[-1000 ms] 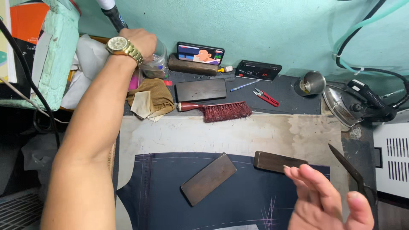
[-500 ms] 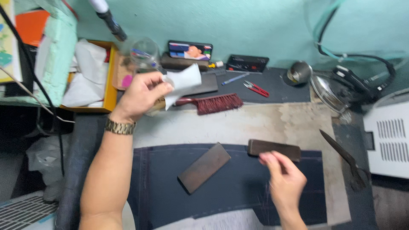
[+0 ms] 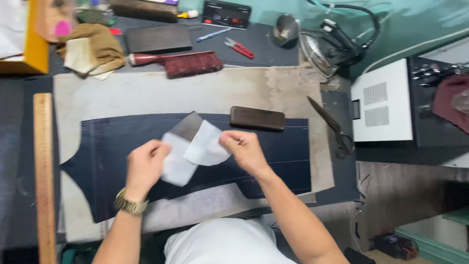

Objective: The person positions white fabric patches onto a dark garment piece, presses them with an iron, and uses wooden blocks as weights.

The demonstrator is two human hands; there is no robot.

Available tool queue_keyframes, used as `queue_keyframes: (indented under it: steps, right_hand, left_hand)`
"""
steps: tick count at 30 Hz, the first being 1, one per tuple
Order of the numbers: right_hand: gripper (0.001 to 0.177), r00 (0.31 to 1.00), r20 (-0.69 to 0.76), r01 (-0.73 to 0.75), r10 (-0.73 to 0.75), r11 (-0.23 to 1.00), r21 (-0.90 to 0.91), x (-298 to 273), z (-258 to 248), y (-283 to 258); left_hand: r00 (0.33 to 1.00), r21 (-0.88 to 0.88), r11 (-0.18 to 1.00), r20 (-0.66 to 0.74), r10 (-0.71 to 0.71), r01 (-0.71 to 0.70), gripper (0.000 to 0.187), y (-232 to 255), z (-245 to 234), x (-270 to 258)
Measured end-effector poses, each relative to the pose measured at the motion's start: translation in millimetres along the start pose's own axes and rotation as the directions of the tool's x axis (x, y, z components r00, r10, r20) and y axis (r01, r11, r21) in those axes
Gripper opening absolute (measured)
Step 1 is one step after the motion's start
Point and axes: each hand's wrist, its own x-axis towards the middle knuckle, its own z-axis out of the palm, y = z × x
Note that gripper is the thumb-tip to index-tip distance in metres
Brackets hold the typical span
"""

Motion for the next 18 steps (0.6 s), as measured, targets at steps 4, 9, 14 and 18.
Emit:
queue_keyframes:
  steps: [4, 9, 14, 18]
  right_hand:
    - [0.013, 0.962, 0.265, -0.074, 0.066, 0.997, 0.019, -23.6, -50.2, 21.7]
    - [0.026, 0.794, 0.601, -0.160, 0.095, 0.986, 0.056, -24.2, -118.8, 20.9]
    - [0.012, 0.847, 0.523, 0.094, 0.091, 0.944, -0.317, 28.4, -224.6, -4.9]
    - [0.027, 0.442, 0.592, 0.854, -0.674, 0.116, -0.506, 205.9, -411.3, 22.8]
  left_hand:
    - [0.924, 0.800, 0.599, -0.202, 0.324, -0.036, 0.033, -24.2, 21.8, -43.9]
    - [0.994, -0.112, 0.991, 0.094, -0.059, 0.069, 0.087, -4.4, 168.8, -70.2]
    - [0.977, -0.356, 0.918, -0.054, -0.205, 0.173, 0.010, -22.4, 253.6, -89.5]
    - [0.943, 0.071, 0.987, -0.313, -0.116, 0.145, 0.014, -19.9, 223.5, -100.2]
